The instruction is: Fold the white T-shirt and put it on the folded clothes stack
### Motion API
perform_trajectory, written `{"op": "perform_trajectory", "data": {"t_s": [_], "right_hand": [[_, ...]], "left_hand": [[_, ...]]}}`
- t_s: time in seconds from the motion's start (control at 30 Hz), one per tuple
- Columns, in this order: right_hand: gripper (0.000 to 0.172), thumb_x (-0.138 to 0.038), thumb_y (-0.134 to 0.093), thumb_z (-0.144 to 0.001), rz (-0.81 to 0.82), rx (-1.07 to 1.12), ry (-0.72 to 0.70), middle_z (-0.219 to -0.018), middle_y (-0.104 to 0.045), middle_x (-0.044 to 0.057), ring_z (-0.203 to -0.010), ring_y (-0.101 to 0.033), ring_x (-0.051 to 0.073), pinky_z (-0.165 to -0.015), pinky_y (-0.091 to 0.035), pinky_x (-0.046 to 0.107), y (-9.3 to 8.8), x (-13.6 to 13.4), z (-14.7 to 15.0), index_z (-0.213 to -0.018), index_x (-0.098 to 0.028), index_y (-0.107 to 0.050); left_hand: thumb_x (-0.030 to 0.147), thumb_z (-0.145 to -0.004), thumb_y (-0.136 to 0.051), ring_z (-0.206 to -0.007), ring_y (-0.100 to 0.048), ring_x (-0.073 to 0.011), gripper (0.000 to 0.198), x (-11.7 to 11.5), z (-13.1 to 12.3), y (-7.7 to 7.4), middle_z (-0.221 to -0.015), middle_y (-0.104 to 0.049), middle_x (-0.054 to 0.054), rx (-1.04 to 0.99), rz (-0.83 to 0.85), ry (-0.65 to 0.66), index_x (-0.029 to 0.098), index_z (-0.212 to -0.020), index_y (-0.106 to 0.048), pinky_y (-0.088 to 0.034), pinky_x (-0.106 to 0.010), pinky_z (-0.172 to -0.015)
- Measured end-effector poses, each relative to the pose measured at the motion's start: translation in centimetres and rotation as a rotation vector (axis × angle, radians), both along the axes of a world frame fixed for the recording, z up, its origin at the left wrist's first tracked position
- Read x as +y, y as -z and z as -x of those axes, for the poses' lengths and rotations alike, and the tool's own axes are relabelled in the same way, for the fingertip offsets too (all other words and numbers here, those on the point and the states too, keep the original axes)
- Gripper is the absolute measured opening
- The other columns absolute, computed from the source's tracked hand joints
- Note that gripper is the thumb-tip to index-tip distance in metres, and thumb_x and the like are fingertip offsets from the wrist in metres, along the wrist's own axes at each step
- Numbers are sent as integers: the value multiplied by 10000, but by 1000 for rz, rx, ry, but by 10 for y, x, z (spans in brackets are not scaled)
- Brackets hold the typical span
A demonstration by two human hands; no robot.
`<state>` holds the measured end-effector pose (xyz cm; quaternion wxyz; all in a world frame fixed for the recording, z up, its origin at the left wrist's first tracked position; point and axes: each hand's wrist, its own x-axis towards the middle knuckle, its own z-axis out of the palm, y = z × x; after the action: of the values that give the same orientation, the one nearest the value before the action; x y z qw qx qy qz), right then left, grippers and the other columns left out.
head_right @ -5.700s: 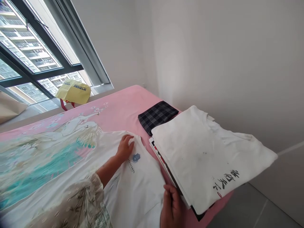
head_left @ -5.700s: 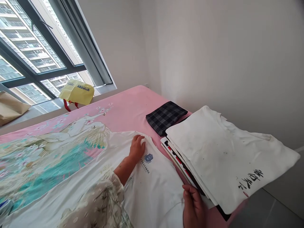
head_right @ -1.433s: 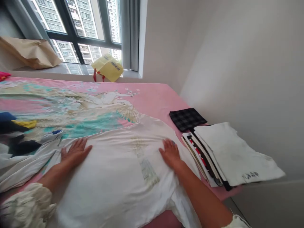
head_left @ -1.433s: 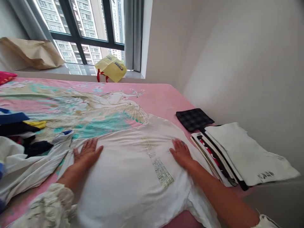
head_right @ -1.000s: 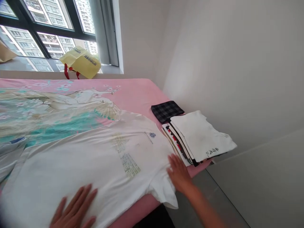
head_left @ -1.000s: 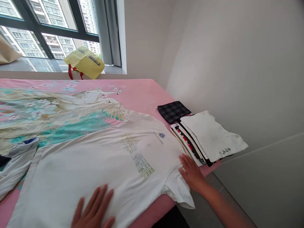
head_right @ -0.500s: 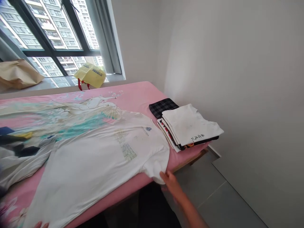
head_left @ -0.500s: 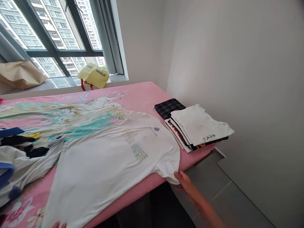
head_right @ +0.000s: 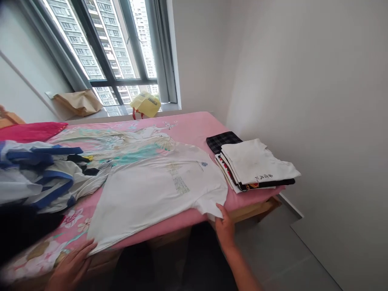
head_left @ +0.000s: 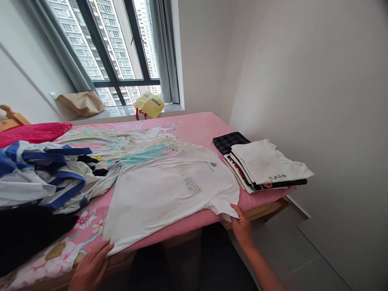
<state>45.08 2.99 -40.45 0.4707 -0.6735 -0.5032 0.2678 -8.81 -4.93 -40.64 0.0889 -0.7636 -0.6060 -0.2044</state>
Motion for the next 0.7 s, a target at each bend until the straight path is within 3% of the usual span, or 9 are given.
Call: {"op": "perform_trajectory", "data": {"t_s": [0.13,0.27,0.4,0.53,0.7], "right_hand": [[505,-360,-449,-756,30,23,39,-1036,-666,84,-894,-622,245,-766,-507,346,-4,-1,-14,-1195,-149,-584],[601,-340,-437,-722,98,125,-120,-1041,-660,64,-783,-626,208,-666,-522,326,-5,1,-17,-1293,-165,-512],[580,-329,-424,-700,189,202,-282,-1041,-656,66,-688,-619,173,-640,-531,322,-2,-1,-24,-1232,-141,-560],[509,-303,-429,-701,200,105,-286,-812,-682,43,-645,-623,187,-654,-521,335,-6,-21,-38,-1149,-160,-625],[434,-286,-489,-696,179,153,-259,-943,-684,53,-702,-632,198,-635,-520,319,-6,-63,-37,-1083,-193,-663]], "left_hand": [[260,-820,-492,-1068,-604,-209,301,-6,-9,-7,-1147,-654,-60,8,-5,-38,255,-1097,-609,-473,-354,-932],[263,-836,-484,-1034,-618,-203,233,-8,-16,-8,-1105,-670,-76,70,8,-100,217,-975,-665,-464,-348,-937],[275,-842,-484,-1065,-601,-211,253,-13,-16,-16,-1132,-668,-40,131,5,-69,271,-1003,-679,-443,-377,-952],[297,-814,-515,-1033,-606,-224,236,-26,-5,-24,-1069,-692,-17,157,-30,-67,291,-969,-693,-422,-398,-964],[384,-777,-523,-980,-623,-245,234,-42,20,-11,-1007,-703,-20,72,-42,-131,303,-903,-704,-447,-410,-926]]}}
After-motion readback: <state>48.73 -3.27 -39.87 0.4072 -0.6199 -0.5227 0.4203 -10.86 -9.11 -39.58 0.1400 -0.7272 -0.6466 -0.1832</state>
